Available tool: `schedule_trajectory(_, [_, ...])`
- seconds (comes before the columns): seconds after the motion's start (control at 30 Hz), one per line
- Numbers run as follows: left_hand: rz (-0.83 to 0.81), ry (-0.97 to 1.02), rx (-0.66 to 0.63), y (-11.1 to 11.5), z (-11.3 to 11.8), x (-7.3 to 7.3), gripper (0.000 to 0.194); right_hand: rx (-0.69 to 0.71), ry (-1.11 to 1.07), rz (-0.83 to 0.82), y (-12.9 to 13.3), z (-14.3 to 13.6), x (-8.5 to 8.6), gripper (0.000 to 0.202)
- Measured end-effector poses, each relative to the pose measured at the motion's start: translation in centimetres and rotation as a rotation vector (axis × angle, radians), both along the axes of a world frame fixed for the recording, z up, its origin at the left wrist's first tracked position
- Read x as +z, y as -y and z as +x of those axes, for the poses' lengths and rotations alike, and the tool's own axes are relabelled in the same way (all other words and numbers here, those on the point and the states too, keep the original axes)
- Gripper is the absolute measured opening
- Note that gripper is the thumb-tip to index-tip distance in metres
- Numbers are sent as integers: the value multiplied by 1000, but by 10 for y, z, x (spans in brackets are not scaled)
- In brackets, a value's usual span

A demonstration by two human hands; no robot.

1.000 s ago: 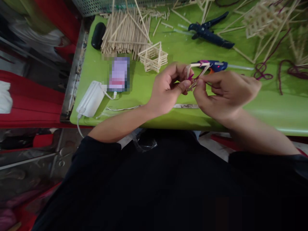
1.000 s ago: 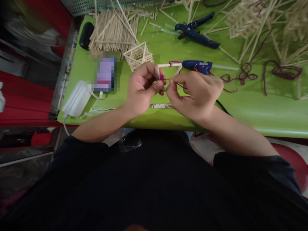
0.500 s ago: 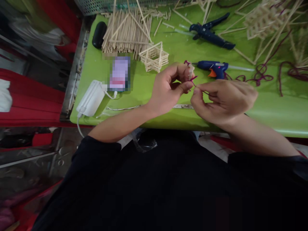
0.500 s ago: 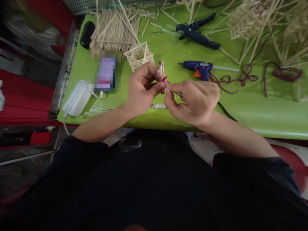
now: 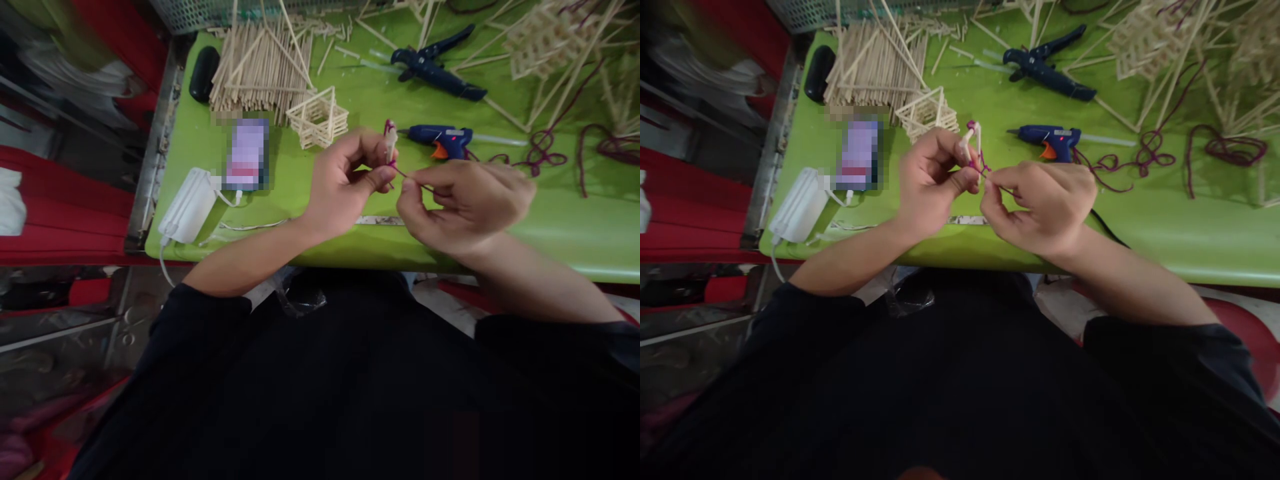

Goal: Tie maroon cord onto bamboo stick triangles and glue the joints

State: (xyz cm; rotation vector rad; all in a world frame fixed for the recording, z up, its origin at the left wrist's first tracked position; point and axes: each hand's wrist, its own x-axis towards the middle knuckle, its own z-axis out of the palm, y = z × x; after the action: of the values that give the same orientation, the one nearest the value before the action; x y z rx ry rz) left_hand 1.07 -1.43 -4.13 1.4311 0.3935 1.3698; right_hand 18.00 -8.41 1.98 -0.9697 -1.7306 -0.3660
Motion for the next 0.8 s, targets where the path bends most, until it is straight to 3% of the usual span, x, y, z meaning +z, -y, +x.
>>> schedule_trajectory(0.13, [-87, -64, -13, -8, -1, -5, 57, -133, 51, -104, 0, 5, 1, 27])
schedule_trajectory(0.23, [-27, 25, -46, -5, -1, -3, 62, -229, 61, -250, -2, 9, 0, 29])
schedule_trajectory(0.33, [-62, 1, -14, 5, -3, 6, 45, -143, -42, -251, -6, 9, 1, 24])
schedule_trajectory(0.47, [70, 89, -57, 11, -4, 16, 45, -30, -133, -229, -7, 7, 3, 17])
schedule_trajectory(0.53, [-34, 42, 3, 13, -4, 22, 39, 0, -131, -281, -6, 7, 3, 16])
schedule_trajectory(0.67, [-139, -87, 82, 16, -5, 30, 45, 71, -136, -300, 0, 7, 6, 17])
schedule_trajectory(0.8, [-161, -101, 58, 13, -4, 24, 47, 45, -11, -329, 8, 4, 11, 17])
